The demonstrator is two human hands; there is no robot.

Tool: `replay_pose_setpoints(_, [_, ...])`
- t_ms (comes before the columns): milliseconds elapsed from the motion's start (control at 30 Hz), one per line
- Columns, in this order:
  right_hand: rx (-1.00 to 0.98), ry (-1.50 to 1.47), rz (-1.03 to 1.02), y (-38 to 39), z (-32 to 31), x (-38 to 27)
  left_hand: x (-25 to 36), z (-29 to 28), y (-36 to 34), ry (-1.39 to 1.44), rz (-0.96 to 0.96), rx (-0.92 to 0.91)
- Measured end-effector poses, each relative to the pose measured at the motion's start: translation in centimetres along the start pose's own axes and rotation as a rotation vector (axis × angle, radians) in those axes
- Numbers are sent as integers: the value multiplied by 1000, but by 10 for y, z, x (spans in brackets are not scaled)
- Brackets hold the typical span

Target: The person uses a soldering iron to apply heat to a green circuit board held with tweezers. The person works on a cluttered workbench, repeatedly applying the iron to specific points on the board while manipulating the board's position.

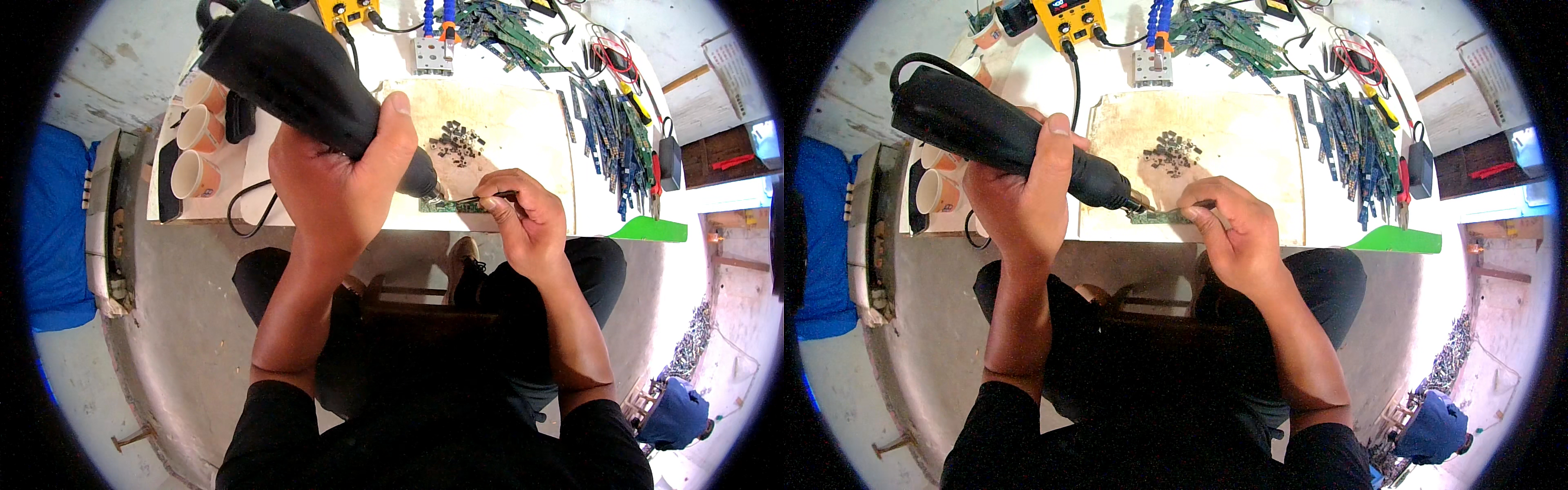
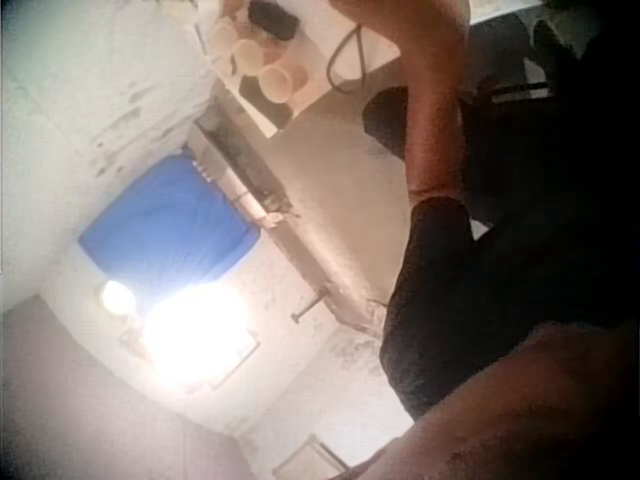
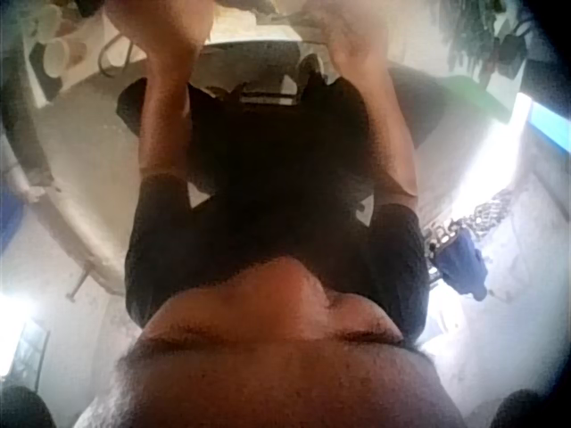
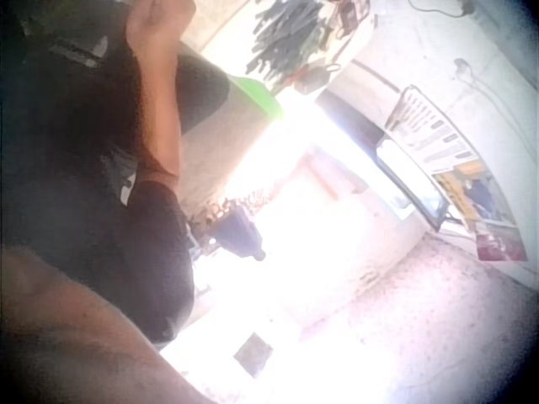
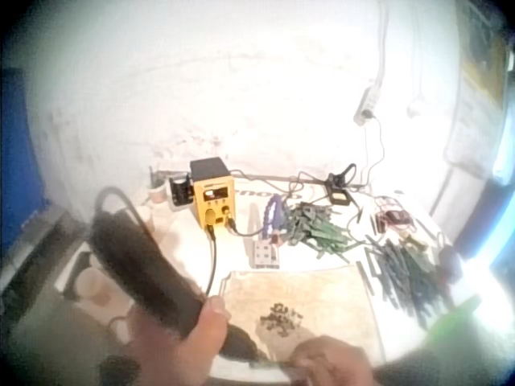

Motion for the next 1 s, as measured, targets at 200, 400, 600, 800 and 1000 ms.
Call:
replay_pose_setpoints(200, [41, -2, 24, -1, 1, -2, 1, -4, -1, 14, 9, -12])
replay_pose_setpoints(400, [52, -28, 67, -1, 2, -2, -1, -4, 0, 20, 21, -6])
replay_pose_setpoints(600, [-3, 1, 46, 1, 1, 3, -2, -4, 0, 29, 32, -19])
replay_pose_setpoints(800, [57, -33, 92, 1, 2, 2, -3, -3, 0, 26, 35, -30])
replay_pose_setpoints(1000, [80, -19, 98, -1, 2, -2, 1, -3, -2, 23, -15, -10])
Point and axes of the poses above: each hand's wrist, its own y-axis away from the middle knuckle, its own z-axis out of the palm, x = y × z, the point moved 4 cm from there along -y, towards the middle knuckle, and after that the axes turned 4 degrees about -x, right-handed, at the moved point
